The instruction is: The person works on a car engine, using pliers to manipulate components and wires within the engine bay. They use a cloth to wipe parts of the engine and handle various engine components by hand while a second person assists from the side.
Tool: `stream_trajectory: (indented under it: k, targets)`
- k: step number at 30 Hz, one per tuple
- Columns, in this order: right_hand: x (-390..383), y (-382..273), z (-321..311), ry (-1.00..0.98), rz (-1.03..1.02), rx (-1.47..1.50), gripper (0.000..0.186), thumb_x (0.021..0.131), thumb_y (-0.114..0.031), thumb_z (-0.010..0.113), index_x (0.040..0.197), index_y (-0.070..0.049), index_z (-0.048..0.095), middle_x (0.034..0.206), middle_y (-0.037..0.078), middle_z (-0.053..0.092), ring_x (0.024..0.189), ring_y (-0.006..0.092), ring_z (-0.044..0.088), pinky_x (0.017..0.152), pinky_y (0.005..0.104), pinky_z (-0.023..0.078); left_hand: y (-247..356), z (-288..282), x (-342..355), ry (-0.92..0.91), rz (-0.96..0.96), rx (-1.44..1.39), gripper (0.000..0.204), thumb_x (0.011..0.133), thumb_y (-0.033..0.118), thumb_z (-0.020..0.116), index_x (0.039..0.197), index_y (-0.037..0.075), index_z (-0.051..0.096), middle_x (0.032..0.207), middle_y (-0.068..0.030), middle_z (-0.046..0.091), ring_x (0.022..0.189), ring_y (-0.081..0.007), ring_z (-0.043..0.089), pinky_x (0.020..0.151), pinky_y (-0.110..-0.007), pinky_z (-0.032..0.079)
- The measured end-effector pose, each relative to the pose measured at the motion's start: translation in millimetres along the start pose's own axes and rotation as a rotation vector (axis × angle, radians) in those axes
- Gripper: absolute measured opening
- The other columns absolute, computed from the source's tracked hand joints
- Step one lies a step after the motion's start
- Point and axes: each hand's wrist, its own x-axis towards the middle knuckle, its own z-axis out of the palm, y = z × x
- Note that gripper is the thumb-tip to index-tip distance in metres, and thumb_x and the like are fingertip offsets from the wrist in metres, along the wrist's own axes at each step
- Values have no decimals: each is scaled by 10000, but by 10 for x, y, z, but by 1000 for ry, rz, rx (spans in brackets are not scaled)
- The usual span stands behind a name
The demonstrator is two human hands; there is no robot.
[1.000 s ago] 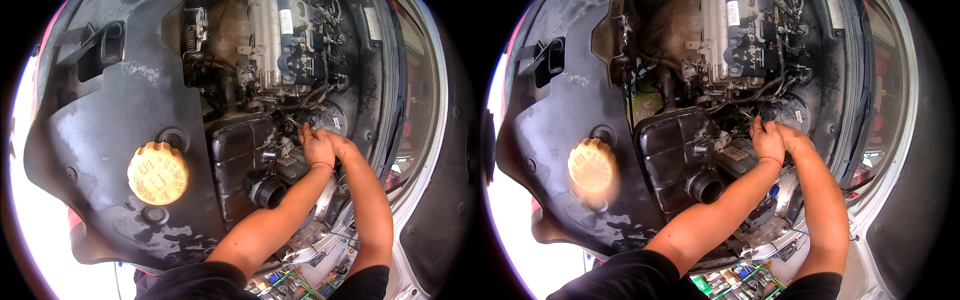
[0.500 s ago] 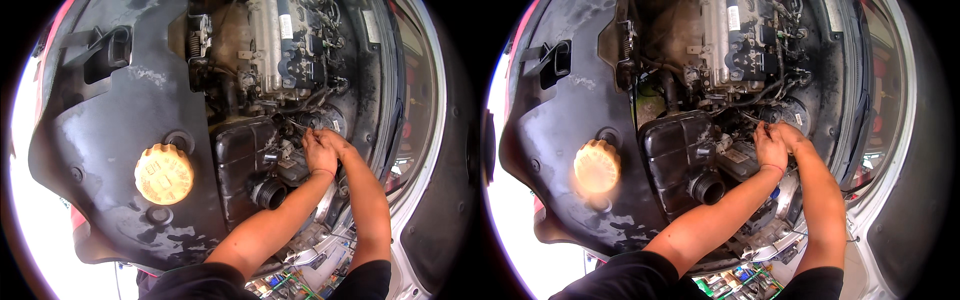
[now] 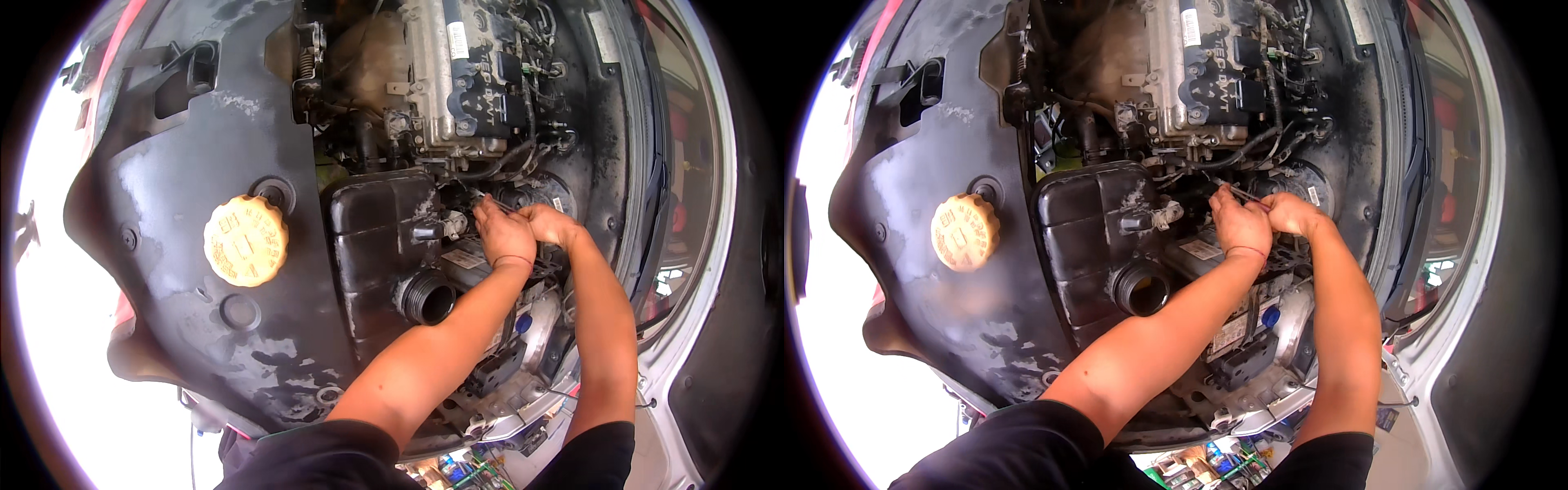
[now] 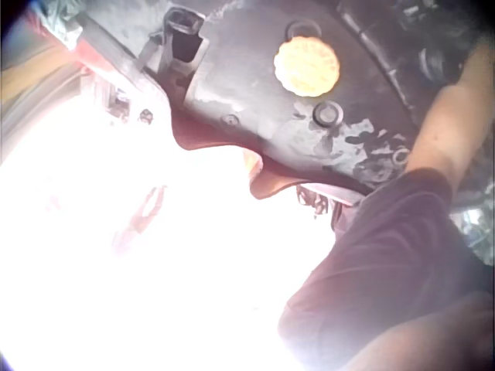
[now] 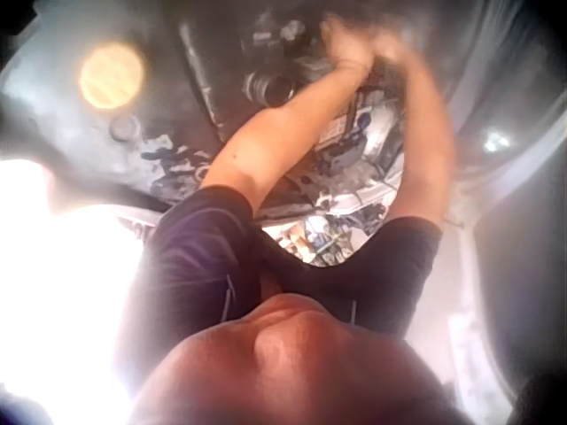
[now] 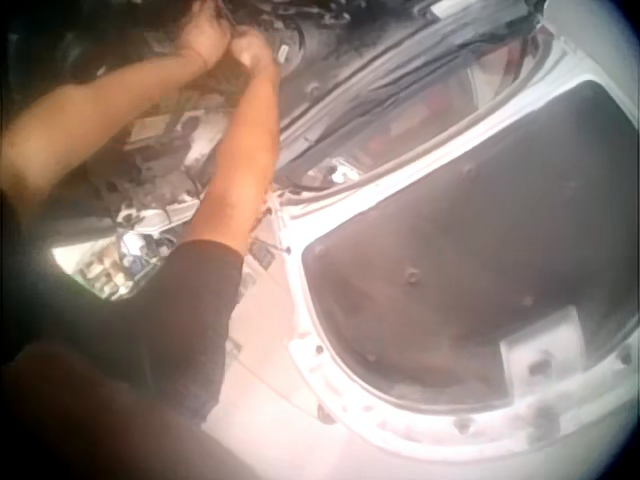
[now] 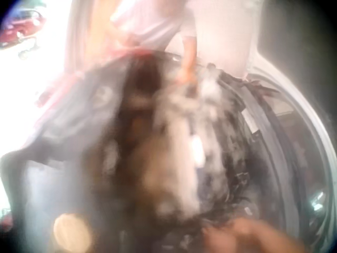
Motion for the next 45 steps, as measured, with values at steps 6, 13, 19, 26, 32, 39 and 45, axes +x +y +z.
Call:
stream_trajectory:
  k: [6, 13, 19, 26, 32, 39, 45]
  targets:
    - [-82, -278, -48, 112, -1, -298, 309, 948, -329, 679, 1008, -31, 738, 932, 119, 758, 833, 202, 650, 800, 364, 525, -77, -10, 56, -158, -26, 278, 478, 882, 189, 592, 1295, -46, 539, 1341, -263, 535, 1246, -440, 538, 1068, -472, 446]
    - [-160, -331, -88, -32, 143, -9, 281, 912, -241, 644, 1140, -109, 742, 953, 168, 753, 855, 256, 686, 817, 355, 527, -50, -17, 24, -109, -58, 246, 456, 891, 224, 605, 1256, -47, 568, 1311, -268, 549, 1233, -436, 555, 1053, -469, 463]
    - [-106, -180, -9, 242, -99, -453, 302, 922, -262, 643, 1156, -94, 731, 1022, 188, 743, 992, 359, 696, 898, 375, 525, -23, -61, 14, -175, -44, 267, 510, 890, 242, 606, 1302, -52, 547, 1315, -270, 553, 1246, -422, 553, 1056, -463, 464]
    - [-97, -321, -116, -231, 210, 237, 236, 984, -285, 560, 1027, -89, 684, 644, 40, 618, 494, 134, 540, 433, 326, 396, -48, -21, -1, -152, -52, 228, 527, 920, 242, 556, 1350, -62, 532, 1354, -269, 552, 1253, -420, 559, 1075, -454, 455]
    - [97, -250, -221, -292, -35, -204, 260, 919, -256, 581, 883, -11, 659, 636, 107, 622, 524, 220, 580, 466, 409, 429, -12, 8, 8, -251, -112, -44, 584, 994, 259, 441, 1470, -79, 428, 1472, -315, 480, 1359, -448, 480, 1150, -441, 394]
    - [54, -662, -237, -424, 19, -306, 324, 913, -295, 582, 785, -8, 661, 657, 117, 642, 569, 248, 605, 505, 428, 469, -13, -39, -19, -123, -251, -274, 614, 999, 316, 361, 1443, -90, 482, 1452, -308, 516, 1364, -416, 492, 1162, -414, 376]
    - [122, -531, -227, -516, 226, -136, 334, 927, -268, 561, 772, 8, 667, 718, 175, 663, 652, 317, 667, 564, 465, 525, 45, -50, -104, -124, -245, -212, 642, 1006, 368, 338, 1430, -83, 507, 1452, -292, 526, 1366, -404, 495, 1162, -402, 374]
